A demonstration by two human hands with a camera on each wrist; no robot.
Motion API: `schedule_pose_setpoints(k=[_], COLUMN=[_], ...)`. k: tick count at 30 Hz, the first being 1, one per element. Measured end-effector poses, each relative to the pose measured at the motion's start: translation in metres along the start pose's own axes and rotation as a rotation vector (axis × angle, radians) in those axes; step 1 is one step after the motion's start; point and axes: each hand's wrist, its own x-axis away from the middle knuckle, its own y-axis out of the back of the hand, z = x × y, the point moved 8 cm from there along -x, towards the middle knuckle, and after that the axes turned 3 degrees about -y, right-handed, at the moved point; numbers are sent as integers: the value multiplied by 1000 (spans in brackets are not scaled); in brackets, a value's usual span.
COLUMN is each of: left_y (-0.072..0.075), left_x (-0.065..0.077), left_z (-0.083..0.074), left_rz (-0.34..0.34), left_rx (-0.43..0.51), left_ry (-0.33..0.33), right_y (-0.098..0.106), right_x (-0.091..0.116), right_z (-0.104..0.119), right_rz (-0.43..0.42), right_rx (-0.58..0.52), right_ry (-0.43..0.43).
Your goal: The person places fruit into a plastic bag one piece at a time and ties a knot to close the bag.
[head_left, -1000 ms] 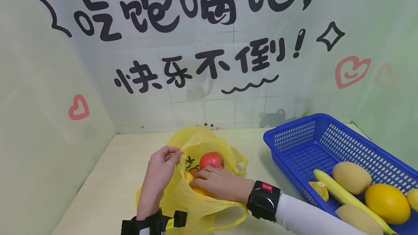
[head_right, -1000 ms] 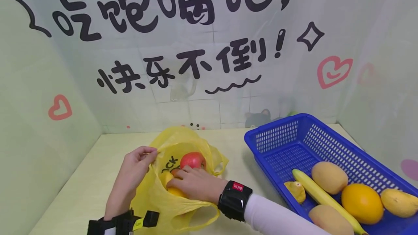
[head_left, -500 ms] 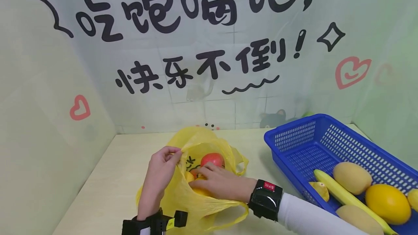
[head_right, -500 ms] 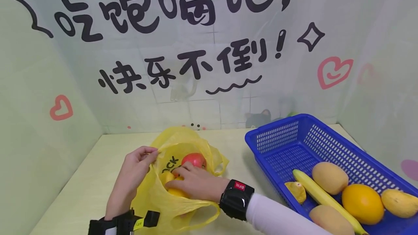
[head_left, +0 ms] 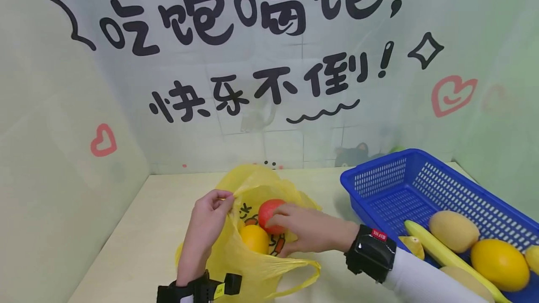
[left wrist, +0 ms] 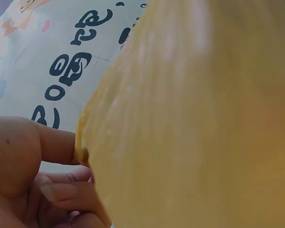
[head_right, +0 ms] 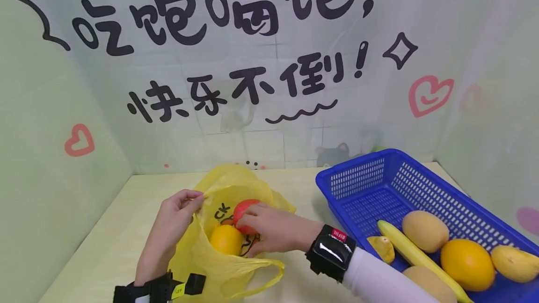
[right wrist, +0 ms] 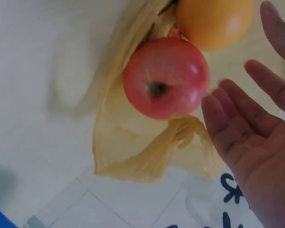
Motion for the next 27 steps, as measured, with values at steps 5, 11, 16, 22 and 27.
schedule_pose_setpoints(k=[5, 11, 16, 22, 27], left_y=[0, 1, 1, 1, 0], left_x=[0, 0, 0, 0, 1], left_z=[0, 0, 0, -1, 0], left_rz=[3, 1, 1, 2, 0], left_rx=[9, 7, 7, 6, 7], left_ry=[-1, 3, -1, 3, 9], right_y=[32, 68, 92, 111, 113], right_x=[17, 42, 66, 99, 124], right_z=[-8, -28, -55, -96, -131], right_rz=[-23, -25, -25, -44, -48], right_rx=[20, 31, 16, -18, -4], right_ry=[-37, -144, -304, -430, -494])
